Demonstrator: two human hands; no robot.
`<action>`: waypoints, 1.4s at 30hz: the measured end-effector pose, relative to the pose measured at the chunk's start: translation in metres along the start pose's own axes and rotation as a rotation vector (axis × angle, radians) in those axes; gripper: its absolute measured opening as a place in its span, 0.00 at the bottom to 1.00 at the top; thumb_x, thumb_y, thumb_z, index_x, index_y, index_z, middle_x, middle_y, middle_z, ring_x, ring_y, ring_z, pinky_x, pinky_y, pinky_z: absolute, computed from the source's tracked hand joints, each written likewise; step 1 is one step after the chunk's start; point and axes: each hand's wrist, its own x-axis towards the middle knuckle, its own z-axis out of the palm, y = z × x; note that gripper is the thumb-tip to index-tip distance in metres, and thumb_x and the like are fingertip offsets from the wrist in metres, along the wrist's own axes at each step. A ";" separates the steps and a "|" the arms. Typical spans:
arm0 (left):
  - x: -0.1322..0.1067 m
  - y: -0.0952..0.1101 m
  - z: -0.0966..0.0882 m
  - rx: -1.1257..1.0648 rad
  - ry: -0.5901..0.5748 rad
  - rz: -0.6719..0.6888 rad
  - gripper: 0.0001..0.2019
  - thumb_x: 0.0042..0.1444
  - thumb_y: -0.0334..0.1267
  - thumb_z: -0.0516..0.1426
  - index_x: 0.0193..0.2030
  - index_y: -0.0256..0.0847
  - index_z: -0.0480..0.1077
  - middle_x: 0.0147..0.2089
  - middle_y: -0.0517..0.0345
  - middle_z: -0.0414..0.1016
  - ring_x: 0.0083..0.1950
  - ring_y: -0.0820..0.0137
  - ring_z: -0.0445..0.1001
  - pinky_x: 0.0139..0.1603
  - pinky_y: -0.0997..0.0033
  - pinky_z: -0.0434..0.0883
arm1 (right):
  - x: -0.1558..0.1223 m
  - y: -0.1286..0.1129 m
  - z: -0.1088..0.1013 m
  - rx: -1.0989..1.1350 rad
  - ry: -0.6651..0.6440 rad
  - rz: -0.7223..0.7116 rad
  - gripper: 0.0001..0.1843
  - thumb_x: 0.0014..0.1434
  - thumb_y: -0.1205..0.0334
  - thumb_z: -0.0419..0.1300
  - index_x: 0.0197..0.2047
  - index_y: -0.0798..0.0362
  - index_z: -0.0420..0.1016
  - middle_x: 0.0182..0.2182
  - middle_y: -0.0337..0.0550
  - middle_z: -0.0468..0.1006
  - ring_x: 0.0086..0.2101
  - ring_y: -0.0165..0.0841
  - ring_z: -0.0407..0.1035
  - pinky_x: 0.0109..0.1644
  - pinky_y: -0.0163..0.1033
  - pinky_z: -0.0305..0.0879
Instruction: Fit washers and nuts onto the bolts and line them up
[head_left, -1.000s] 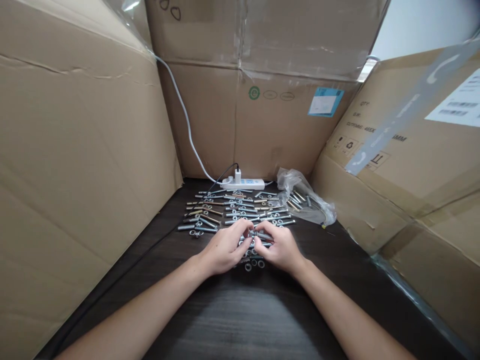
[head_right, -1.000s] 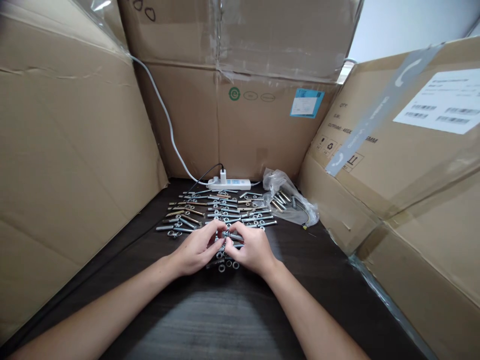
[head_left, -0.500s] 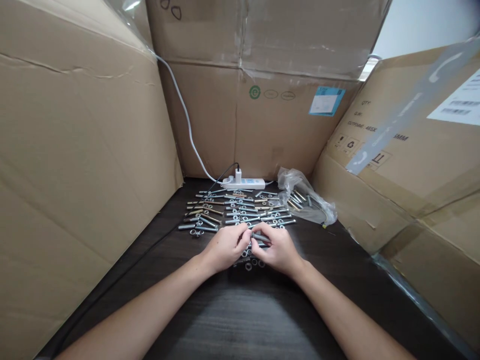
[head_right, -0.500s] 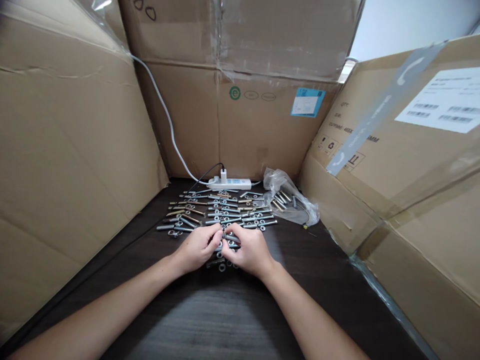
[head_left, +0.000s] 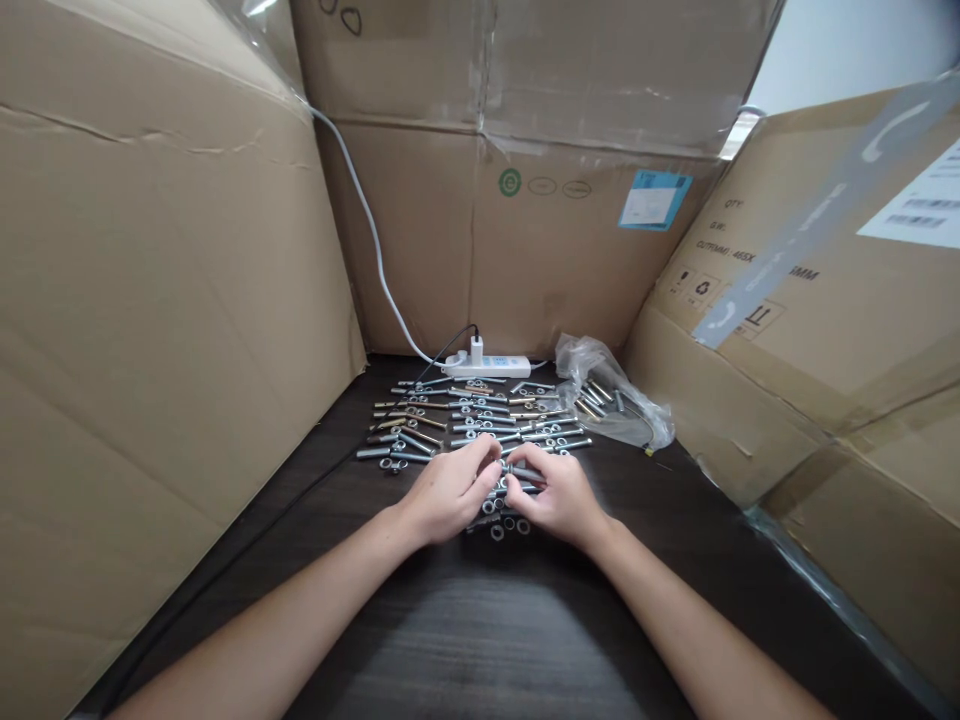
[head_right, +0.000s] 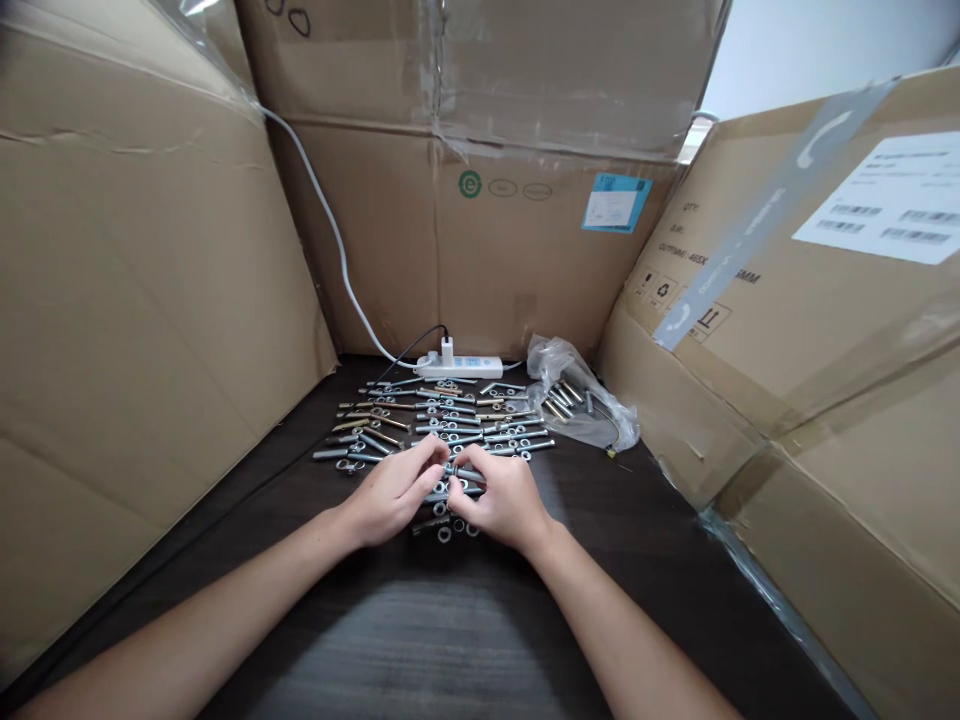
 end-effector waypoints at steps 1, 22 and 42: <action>0.000 0.001 0.000 -0.008 -0.018 0.009 0.09 0.63 0.41 0.44 0.41 0.42 0.63 0.33 0.61 0.69 0.32 0.71 0.66 0.34 0.72 0.61 | 0.000 0.000 0.000 0.005 -0.001 0.005 0.06 0.53 0.62 0.56 0.35 0.52 0.72 0.24 0.37 0.75 0.22 0.28 0.67 0.27 0.30 0.60; 0.002 -0.008 0.015 -0.118 -0.027 -0.006 0.15 0.65 0.44 0.41 0.31 0.41 0.57 0.29 0.61 0.62 0.30 0.73 0.61 0.33 0.72 0.61 | 0.000 -0.002 0.000 0.036 -0.006 -0.005 0.05 0.53 0.63 0.56 0.35 0.51 0.70 0.23 0.36 0.74 0.22 0.28 0.67 0.26 0.30 0.60; 0.007 -0.001 0.013 -1.440 -0.237 -0.603 0.09 0.58 0.42 0.46 0.30 0.39 0.56 0.24 0.67 0.49 0.18 0.82 0.42 0.17 0.81 0.43 | 0.000 0.003 -0.004 0.043 0.027 0.000 0.11 0.59 0.58 0.57 0.45 0.50 0.73 0.36 0.39 0.80 0.29 0.28 0.73 0.33 0.30 0.65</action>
